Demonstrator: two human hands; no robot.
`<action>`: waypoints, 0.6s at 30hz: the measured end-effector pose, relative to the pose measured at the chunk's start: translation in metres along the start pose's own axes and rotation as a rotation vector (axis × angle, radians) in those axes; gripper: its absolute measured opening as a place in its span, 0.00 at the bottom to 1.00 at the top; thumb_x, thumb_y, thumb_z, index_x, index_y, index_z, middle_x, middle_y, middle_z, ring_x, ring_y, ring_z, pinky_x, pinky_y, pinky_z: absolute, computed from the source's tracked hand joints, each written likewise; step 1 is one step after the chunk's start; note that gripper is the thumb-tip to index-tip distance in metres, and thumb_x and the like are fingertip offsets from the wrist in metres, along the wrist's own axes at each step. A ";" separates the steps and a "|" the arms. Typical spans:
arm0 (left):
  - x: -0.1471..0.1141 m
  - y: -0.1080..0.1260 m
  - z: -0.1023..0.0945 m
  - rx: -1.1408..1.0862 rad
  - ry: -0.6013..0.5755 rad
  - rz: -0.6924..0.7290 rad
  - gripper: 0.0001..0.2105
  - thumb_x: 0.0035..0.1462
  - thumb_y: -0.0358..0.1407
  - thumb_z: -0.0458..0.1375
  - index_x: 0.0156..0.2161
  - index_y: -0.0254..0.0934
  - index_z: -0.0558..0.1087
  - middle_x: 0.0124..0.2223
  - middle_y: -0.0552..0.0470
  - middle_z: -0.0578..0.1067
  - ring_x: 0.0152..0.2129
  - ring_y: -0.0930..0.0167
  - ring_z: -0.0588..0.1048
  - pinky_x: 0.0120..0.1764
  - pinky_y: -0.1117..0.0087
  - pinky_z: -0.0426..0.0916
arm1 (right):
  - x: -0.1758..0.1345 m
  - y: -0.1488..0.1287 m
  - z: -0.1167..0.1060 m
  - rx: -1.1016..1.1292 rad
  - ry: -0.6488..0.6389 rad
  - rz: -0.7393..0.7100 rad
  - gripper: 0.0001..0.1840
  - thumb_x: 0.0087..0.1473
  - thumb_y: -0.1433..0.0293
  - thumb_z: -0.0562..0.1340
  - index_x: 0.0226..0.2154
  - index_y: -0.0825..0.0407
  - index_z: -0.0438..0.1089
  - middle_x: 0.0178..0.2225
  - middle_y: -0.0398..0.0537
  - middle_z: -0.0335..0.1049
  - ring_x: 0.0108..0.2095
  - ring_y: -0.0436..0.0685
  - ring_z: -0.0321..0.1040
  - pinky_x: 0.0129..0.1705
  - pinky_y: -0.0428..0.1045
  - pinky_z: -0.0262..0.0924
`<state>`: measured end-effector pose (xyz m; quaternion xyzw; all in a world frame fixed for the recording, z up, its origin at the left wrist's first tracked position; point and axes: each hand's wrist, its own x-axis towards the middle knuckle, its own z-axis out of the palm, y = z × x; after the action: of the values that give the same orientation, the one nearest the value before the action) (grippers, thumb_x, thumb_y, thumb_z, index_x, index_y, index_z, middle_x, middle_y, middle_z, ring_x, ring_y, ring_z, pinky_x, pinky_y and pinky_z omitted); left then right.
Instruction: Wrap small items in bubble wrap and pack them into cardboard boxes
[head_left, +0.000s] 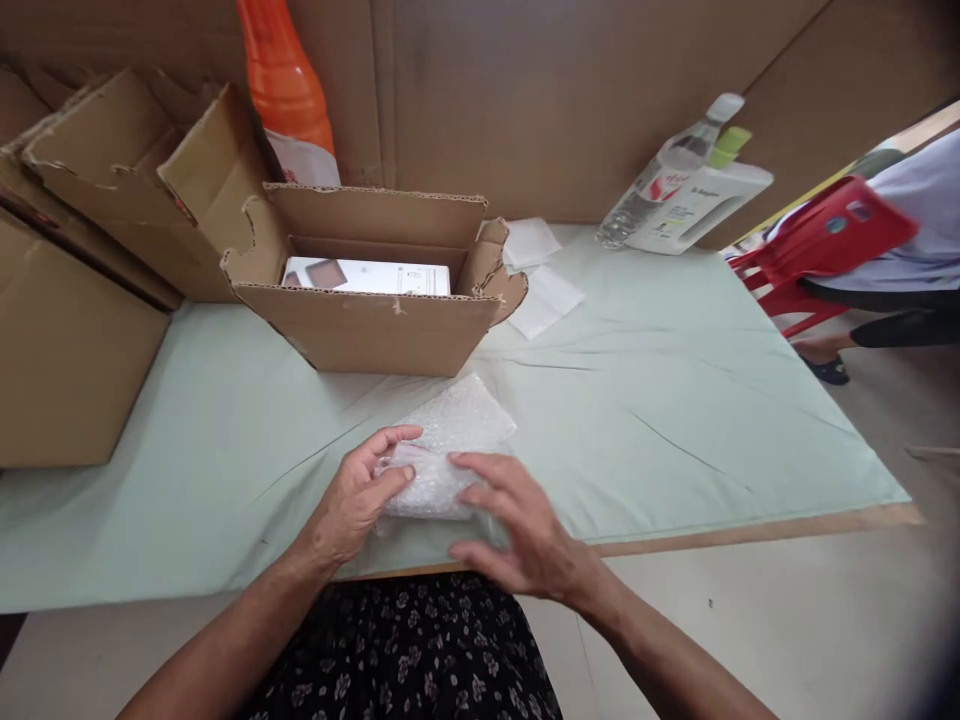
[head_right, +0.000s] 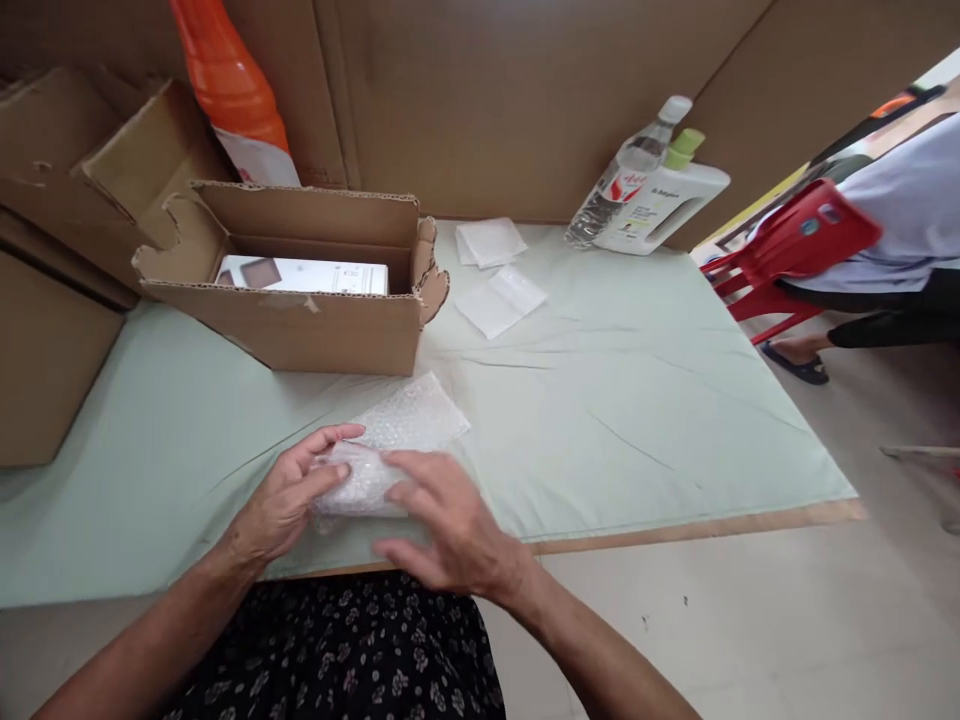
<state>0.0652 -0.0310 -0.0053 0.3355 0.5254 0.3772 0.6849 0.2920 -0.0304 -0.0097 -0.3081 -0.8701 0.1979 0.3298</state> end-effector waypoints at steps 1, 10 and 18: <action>-0.001 0.001 -0.006 0.088 0.011 0.026 0.27 0.52 0.43 0.65 0.56 0.36 0.73 0.46 0.44 0.80 0.33 0.68 0.77 0.36 0.69 0.72 | 0.003 0.005 -0.004 0.015 0.067 0.090 0.12 0.62 0.64 0.62 0.48 0.45 0.67 0.56 0.57 0.73 0.55 0.65 0.72 0.51 0.62 0.72; -0.002 0.009 -0.038 0.486 0.135 0.172 0.25 0.54 0.41 0.61 0.58 0.39 0.74 0.50 0.45 0.80 0.42 0.63 0.77 0.44 0.65 0.71 | 0.105 0.108 -0.003 0.022 0.102 0.527 0.37 0.49 0.46 0.66 0.55 0.51 0.67 0.53 0.59 0.75 0.48 0.68 0.74 0.41 0.59 0.70; 0.004 0.007 -0.057 0.382 0.255 0.163 0.26 0.53 0.46 0.63 0.56 0.36 0.74 0.50 0.42 0.79 0.46 0.62 0.78 0.49 0.60 0.73 | 0.159 0.147 0.008 -0.031 0.113 0.485 0.21 0.52 0.51 0.61 0.39 0.51 0.71 0.37 0.52 0.79 0.40 0.65 0.75 0.42 0.57 0.68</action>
<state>0.0096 -0.0211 -0.0140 0.4499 0.6406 0.3646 0.5043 0.2520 0.1821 -0.0244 -0.5234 -0.7540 0.2402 0.3160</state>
